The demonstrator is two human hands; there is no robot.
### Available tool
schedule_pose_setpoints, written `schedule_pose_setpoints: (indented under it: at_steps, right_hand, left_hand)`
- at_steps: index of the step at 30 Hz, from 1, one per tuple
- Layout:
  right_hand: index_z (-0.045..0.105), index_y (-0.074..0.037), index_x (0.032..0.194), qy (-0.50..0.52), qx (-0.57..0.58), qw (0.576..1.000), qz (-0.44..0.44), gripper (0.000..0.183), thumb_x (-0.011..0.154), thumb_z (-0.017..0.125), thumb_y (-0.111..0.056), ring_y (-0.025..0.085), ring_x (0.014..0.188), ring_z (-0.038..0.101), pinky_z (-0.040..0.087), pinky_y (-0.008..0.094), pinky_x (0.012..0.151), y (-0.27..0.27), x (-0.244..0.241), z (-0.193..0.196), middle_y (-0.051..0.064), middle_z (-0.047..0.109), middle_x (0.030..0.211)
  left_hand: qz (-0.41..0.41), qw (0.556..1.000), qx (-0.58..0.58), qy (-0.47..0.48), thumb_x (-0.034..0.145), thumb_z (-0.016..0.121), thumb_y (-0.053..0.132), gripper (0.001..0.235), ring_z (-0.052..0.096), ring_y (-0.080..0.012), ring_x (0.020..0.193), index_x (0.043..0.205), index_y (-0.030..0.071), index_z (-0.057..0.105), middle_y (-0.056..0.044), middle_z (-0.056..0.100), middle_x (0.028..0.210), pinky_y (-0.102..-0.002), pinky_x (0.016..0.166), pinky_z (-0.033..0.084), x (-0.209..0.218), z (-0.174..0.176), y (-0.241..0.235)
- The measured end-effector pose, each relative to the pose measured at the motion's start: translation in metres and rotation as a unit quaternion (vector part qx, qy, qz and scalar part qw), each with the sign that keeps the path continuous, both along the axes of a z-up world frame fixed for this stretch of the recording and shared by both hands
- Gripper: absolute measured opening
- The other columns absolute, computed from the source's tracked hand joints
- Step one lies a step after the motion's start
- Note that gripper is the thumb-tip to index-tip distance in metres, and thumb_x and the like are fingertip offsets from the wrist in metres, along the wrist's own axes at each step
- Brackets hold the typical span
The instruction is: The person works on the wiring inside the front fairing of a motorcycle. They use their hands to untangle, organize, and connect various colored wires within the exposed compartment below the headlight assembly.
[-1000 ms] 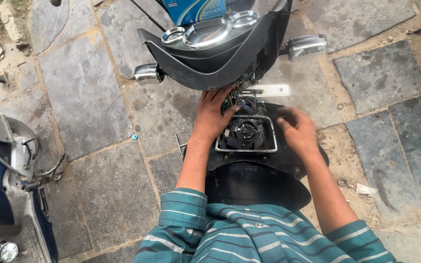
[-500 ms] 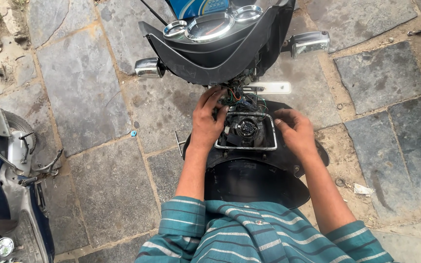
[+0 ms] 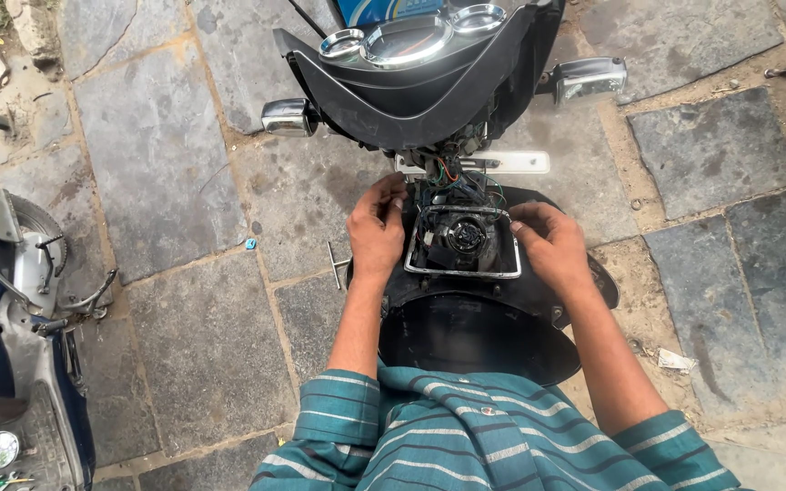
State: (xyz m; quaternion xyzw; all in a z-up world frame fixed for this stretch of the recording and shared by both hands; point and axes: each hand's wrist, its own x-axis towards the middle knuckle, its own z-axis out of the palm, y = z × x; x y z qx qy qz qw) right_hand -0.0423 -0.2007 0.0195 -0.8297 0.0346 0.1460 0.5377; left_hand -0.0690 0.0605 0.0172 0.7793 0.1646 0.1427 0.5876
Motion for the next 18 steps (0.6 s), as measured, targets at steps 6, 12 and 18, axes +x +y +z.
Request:
schedule_pose_setpoints:
  at_steps: [6,12,18]
  right_hand:
    - [0.073,-0.002,0.112,-0.011,0.020,1.000,0.006,0.022,0.092,0.070,-0.008,0.012,0.093,0.071,0.056,0.028,0.086,-0.0038,-0.0009,-0.0072,0.007,0.078,0.098]
    - [0.074,-0.002,0.112,-0.009,0.011,1.000,0.010,0.021,0.092,0.070,-0.008,0.013,0.092,0.071,0.056,0.029,0.086,-0.0045,-0.0022,-0.0089,0.007,0.078,0.097]
    - [0.074,-0.003,0.113,0.005,0.020,1.000,0.001,0.021,0.093,0.070,-0.009,0.013,0.094,0.072,0.056,0.029,0.088,-0.0071,-0.0041,-0.0098,0.007,0.078,0.099]
  left_hand:
    - [0.017,1.000,-0.008,0.021,0.088,0.062,-0.007,0.035,0.076,-0.0174,0.105,0.122,0.002,0.071,-0.011,0.078,0.112,-0.031,0.094,0.059,-0.0025,0.0072,0.0009]
    - [0.006,0.998,-0.056,0.026,0.089,0.064,-0.004,0.035,0.076,-0.0167,0.105,0.123,0.002,0.071,-0.011,0.078,0.111,-0.030,0.095,0.059,-0.0041,-0.0009,0.0005]
    - [0.000,0.998,-0.042,0.039,0.090,0.066,-0.002,0.033,0.076,-0.0170,0.105,0.121,0.003,0.072,-0.010,0.078,0.112,-0.030,0.095,0.060,-0.0031,0.0028,0.0000]
